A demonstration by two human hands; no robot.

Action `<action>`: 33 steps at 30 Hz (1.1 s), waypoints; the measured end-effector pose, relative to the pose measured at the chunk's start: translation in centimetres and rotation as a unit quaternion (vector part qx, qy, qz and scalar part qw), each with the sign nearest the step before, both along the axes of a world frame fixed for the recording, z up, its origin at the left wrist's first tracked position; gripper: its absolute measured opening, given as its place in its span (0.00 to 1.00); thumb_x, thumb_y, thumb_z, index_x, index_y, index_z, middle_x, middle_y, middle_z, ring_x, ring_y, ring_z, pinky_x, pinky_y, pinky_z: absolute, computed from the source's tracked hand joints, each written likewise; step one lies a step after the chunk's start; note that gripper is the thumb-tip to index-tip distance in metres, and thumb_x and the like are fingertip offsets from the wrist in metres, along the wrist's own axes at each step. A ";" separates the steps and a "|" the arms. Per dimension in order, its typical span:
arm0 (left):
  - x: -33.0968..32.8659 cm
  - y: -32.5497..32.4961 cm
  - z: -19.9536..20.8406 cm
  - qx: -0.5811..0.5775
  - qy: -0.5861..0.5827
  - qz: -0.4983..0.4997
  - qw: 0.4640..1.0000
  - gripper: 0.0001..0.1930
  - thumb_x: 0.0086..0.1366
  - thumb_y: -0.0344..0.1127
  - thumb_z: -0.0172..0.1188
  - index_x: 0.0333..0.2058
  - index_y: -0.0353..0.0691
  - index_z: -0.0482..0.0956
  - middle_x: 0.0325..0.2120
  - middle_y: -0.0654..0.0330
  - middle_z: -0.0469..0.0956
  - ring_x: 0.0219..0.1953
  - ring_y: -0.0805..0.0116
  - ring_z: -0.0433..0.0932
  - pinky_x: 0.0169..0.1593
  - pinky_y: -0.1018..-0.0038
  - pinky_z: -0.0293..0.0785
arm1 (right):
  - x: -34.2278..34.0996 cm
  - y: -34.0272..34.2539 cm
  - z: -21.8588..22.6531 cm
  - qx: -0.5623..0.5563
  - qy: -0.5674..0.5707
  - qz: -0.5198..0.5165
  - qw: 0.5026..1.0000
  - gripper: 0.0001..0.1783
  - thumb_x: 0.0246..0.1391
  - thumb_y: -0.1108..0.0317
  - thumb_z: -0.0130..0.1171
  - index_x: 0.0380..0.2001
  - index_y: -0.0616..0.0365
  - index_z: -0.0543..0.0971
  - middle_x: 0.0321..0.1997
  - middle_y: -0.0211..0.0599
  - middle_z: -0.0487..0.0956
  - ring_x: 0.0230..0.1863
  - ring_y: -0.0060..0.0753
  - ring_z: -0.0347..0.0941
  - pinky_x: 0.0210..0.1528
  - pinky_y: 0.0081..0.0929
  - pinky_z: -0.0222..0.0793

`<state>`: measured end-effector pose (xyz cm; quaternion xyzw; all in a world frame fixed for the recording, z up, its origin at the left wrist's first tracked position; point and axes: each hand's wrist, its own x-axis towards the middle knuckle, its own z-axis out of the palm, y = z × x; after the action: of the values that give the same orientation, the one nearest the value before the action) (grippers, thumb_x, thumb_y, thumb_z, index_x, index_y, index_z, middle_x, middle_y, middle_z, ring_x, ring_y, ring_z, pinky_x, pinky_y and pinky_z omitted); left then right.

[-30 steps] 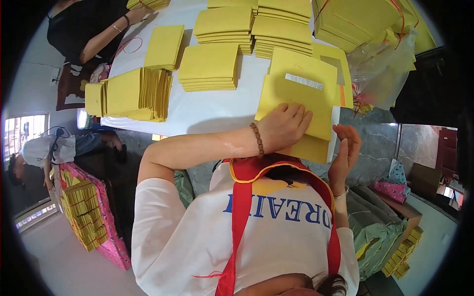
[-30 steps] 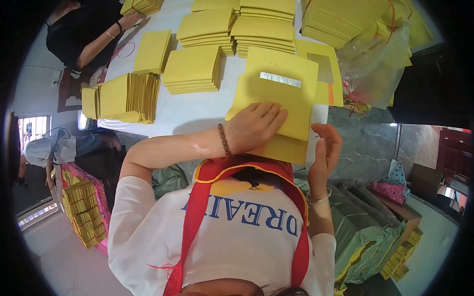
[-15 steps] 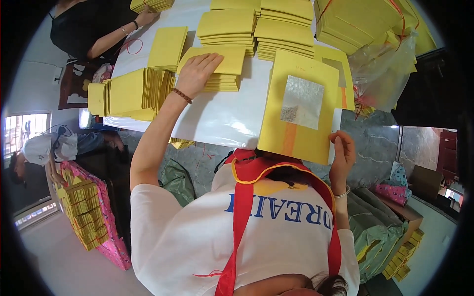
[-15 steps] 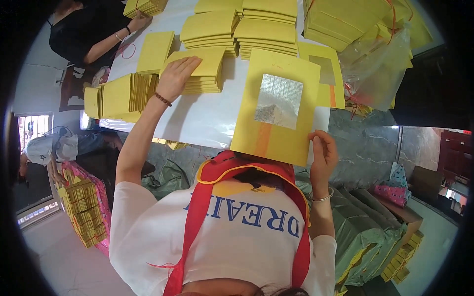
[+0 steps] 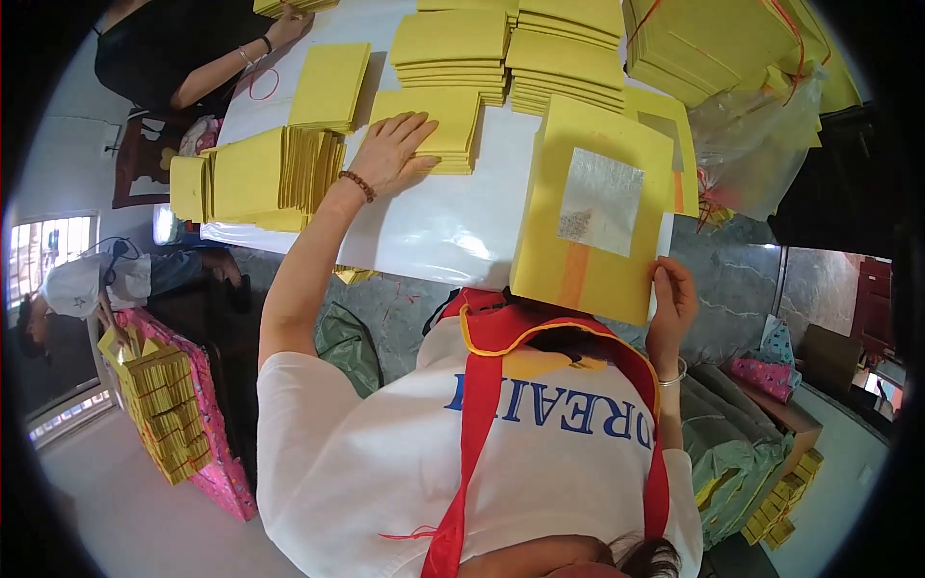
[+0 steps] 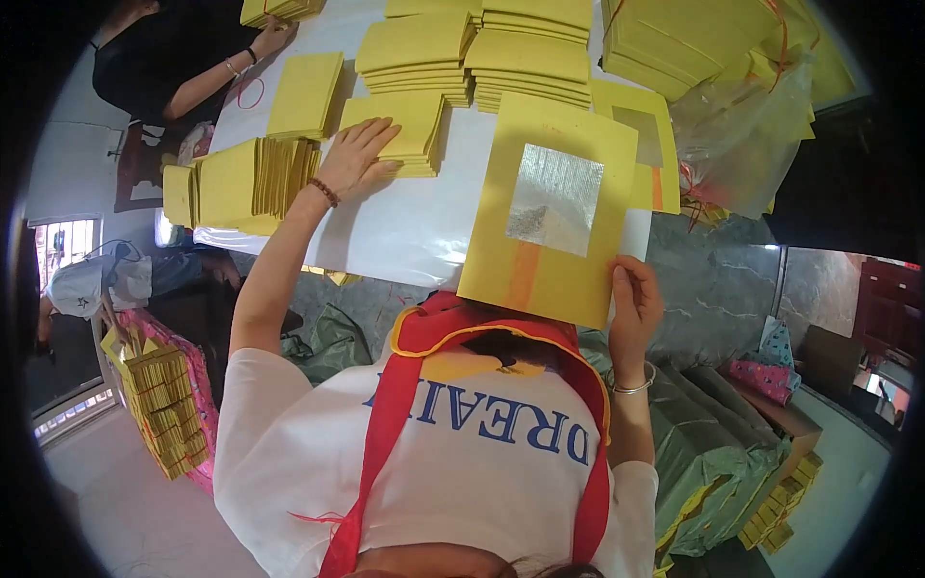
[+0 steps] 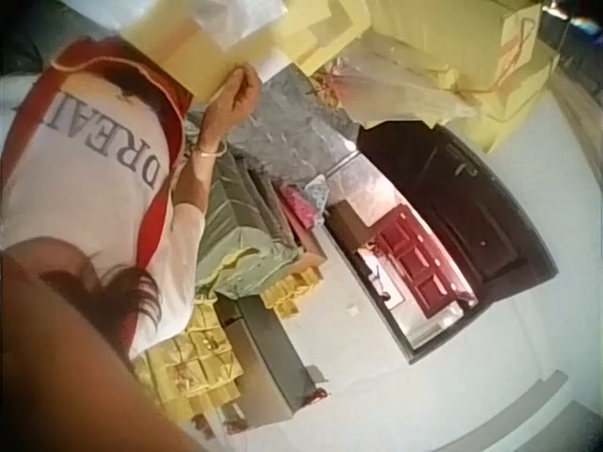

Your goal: Folding and stacking yellow sheets of joss paper with silver foil centers.

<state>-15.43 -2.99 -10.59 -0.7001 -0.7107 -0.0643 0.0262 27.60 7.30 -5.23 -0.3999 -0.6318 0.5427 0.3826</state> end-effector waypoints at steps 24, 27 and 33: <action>10.7 0.1 9.1 0.074 -0.255 -0.182 0.947 0.21 0.57 0.38 0.59 0.50 0.39 0.72 0.47 0.51 0.73 0.48 0.51 0.70 0.51 0.61 0.66 | -1.0 1.2 1.1 0.105 -0.092 0.121 0.983 0.12 0.53 0.71 0.54 0.41 0.61 0.76 0.43 0.39 0.77 0.48 0.32 0.71 0.52 0.25 0.63; 15.5 -0.6 10.1 0.037 -0.259 -0.294 0.920 0.21 0.55 0.38 0.60 0.48 0.39 0.73 0.43 0.54 0.74 0.44 0.56 0.71 0.47 0.65 0.66 | -1.1 1.4 1.0 0.092 -0.091 0.131 0.983 0.12 0.53 0.70 0.54 0.42 0.61 0.76 0.43 0.38 0.78 0.47 0.31 0.72 0.52 0.25 0.63; 16.6 0.1 9.6 0.065 -0.223 -0.332 0.914 0.15 0.52 0.35 0.61 0.39 0.37 0.76 0.34 0.57 0.74 0.34 0.60 0.72 0.38 0.69 0.69 | -0.6 1.6 0.9 0.078 -0.074 0.143 0.984 0.13 0.57 0.68 0.51 0.43 0.61 0.75 0.44 0.36 0.77 0.47 0.27 0.71 0.52 0.23 0.63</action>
<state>1.19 -2.88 -0.97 -0.8598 -0.4192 -0.2699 -0.1107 26.95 8.87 -4.37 -0.3132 -0.7495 0.5098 0.2834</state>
